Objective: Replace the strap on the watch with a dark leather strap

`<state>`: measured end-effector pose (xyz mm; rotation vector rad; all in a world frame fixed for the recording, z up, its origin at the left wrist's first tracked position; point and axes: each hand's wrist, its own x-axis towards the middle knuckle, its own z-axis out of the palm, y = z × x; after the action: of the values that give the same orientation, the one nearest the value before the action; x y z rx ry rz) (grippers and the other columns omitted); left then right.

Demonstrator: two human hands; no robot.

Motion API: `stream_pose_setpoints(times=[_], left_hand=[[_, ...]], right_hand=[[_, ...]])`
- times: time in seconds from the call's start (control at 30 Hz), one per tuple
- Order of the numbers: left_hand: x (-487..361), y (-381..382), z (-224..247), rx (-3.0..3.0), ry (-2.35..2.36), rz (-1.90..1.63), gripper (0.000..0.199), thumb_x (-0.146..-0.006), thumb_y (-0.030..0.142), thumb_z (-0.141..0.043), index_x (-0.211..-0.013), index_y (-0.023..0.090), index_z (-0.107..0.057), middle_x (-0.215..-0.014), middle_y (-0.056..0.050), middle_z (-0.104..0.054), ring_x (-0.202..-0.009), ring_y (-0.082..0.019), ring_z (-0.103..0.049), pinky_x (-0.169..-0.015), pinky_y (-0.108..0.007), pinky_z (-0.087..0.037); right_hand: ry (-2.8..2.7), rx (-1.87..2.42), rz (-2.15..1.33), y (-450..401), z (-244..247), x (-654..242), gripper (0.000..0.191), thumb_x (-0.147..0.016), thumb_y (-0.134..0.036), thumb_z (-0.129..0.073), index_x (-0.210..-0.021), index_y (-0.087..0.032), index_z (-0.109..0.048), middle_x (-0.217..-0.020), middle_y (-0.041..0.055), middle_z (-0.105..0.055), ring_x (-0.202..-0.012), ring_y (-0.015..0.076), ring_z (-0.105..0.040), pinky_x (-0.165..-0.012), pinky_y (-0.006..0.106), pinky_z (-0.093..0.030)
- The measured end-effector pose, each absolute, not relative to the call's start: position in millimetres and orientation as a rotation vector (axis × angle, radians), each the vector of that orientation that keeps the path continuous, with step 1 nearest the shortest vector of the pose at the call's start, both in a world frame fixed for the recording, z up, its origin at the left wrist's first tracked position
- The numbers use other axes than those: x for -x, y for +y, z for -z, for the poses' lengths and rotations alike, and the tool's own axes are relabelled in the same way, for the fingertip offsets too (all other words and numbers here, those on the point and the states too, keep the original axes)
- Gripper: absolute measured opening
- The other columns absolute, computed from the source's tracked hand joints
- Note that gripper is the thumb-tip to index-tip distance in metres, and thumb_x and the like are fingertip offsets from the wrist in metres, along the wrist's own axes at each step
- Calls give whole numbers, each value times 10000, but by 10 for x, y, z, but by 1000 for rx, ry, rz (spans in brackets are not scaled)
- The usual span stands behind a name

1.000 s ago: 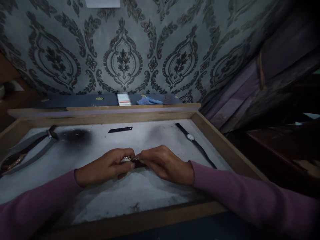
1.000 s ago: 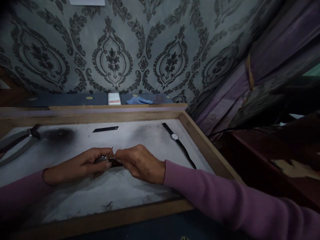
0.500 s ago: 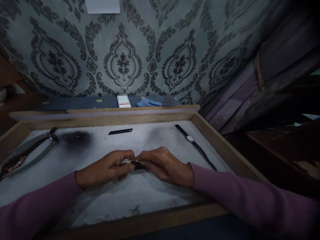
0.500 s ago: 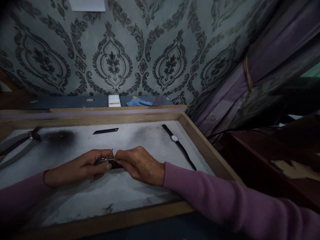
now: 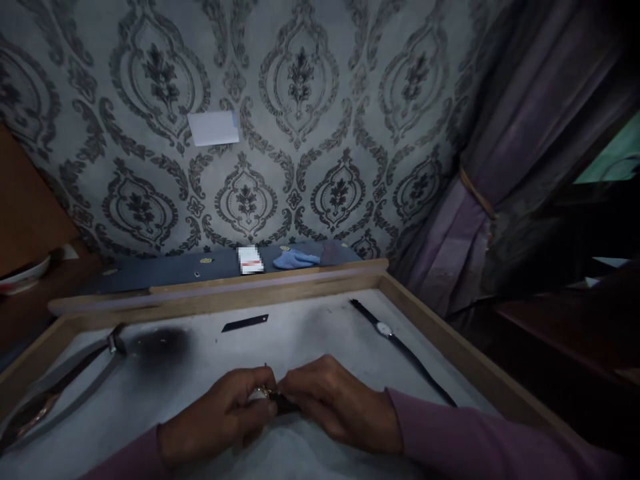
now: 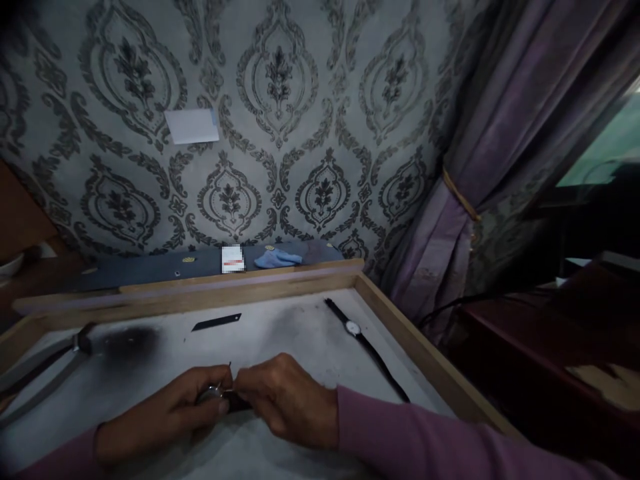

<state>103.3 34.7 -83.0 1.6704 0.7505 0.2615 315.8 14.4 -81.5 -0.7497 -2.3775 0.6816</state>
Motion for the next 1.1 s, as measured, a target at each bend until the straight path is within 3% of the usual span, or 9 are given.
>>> stream_pose_setpoints(times=[0.23, 0.57, 0.9, 1.1], left_hand=[[-1023, 326, 720, -1667, 735, -264, 334, -878, 493, -535, -787, 183, -453, -581, 56, -418, -522, -93, -368, -486, -222, -281], [-1037, 346, 802, -1676, 727, -294, 310, -875, 471, -546, -833, 169, -490, -586, 48, -431, -493, -90, -382, -458, -208, -283], [-1034, 328, 719, -1670, 748, -234, 364, -882, 517, -502, -872, 154, -504, -559, 68, -399, -495, -91, -355, -464, -220, -260], [-1029, 323, 674, -1698, 752, -206, 280, -897, 441, -490, -870, 163, -505, -567, 66, -424, -509, -93, -373, -488, -222, -274]], right_hand=[[-2333, 820, -735, 119, 809, -3165, 204, -926, -151, -418, -847, -120, -603, -636, 19, -575, -543, 103, -524, -526, 195, -378], [-2373, 782, -697, 137, 873, -3163, 220, -939, -146, -401, -814, -135, -582, -653, 20, -581, -538, 95, -506, -510, 196, -364], [-2368, 747, -715, 136, 827, -3153, 270, -896, -98, -385, -640, -169, -435, -579, -29, -427, -496, 77, -388, -482, 202, -296], [-2432, 735, -623, 127, 794, -3160, 261, -909, -70, -370, -709, -148, -520, -609, -12, -486, -520, 91, -433, -498, 210, -339]])
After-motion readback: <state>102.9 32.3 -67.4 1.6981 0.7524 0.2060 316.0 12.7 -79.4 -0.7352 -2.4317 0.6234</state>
